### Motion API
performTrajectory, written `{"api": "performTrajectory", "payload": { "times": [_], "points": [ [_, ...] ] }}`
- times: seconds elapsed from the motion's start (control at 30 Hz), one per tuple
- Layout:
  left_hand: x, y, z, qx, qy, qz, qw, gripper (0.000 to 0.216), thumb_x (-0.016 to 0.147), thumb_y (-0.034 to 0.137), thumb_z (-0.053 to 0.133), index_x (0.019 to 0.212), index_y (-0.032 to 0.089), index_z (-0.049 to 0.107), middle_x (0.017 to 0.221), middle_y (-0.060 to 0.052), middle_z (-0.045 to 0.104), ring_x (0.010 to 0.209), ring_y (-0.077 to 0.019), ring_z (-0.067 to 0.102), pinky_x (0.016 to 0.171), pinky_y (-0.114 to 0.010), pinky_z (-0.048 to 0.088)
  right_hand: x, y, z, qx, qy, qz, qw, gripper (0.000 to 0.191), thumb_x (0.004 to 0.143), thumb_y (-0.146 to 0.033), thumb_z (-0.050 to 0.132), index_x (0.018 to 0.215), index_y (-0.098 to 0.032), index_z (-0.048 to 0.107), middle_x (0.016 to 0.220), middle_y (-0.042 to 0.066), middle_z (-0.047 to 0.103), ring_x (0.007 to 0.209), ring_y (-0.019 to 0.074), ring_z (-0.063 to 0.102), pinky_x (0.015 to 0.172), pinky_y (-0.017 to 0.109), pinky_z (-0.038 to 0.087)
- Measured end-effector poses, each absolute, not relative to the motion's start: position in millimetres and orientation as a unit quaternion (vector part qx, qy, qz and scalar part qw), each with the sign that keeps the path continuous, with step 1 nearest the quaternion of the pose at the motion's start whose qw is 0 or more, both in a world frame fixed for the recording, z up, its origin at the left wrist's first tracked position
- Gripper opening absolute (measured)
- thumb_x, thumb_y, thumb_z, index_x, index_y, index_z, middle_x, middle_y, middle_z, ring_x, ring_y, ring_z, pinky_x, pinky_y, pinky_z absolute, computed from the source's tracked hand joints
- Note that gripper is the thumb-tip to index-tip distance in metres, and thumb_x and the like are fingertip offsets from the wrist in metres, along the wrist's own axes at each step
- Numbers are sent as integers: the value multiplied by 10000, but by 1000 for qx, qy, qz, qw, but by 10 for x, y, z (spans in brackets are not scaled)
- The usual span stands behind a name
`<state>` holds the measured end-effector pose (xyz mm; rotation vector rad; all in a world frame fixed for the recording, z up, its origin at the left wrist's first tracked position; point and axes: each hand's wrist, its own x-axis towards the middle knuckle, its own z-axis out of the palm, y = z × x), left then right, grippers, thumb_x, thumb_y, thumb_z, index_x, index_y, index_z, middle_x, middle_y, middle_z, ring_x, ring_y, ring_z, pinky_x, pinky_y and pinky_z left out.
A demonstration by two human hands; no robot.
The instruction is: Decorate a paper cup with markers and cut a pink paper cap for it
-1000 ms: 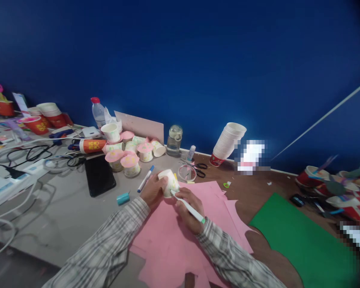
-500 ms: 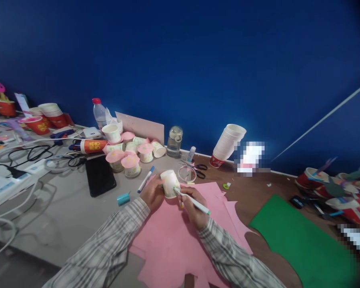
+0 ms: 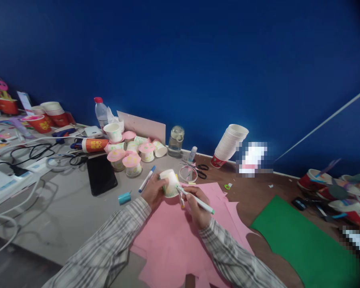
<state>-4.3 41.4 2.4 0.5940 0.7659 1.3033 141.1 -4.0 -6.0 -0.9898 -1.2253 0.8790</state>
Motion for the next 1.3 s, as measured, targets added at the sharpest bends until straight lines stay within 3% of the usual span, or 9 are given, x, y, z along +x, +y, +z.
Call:
{"api": "performTrajectory", "payload": {
  "times": [0.1,0.23,0.43,0.6,0.77,1.3],
  "points": [
    [-40,424,6,276,348,589,675,437,424,223,753,827,163,597,665,-6,616,589,-177,563,527,-279,439,1411,-55,-62,-433,-554,356,615,160,701,-258,542,783,-186,659,661,41,687,459,166,613,392,239,499],
    [-39,435,-26,287,357,595,661,520,411,234,765,895,181,582,736,-11,619,625,-180,569,540,-281,445,1420,-64,-89,-418,-617,306,592,159,712,-230,542,801,-190,668,839,90,706,788,250,674,631,311,549],
    [-38,408,11,295,353,571,680,497,432,239,754,900,183,595,723,-8,618,625,-186,563,536,-285,442,1416,-49,-133,-405,-633,325,574,149,745,-239,538,847,-203,641,888,74,672,452,138,609,416,234,495],
    [-28,395,40,270,334,579,693,378,503,265,698,856,165,606,695,-15,617,659,-201,566,556,-294,435,1410,-49,-139,-391,-636,329,578,148,755,-242,543,854,-203,645,886,64,663,524,157,621,478,255,506],
    [-27,399,28,259,309,585,703,339,527,206,673,857,152,611,716,-27,627,716,-218,567,605,-304,425,1401,-43,-97,-382,-643,308,588,144,754,-248,552,846,-207,654,838,57,672,728,221,647,615,295,517],
    [-30,410,-3,253,315,582,706,346,511,187,664,853,160,616,712,-26,626,699,-213,558,569,-291,403,1389,-14,-143,-393,-648,290,585,144,747,-216,549,848,-215,651,827,42,668,742,216,640,660,312,513]
  ]
}}
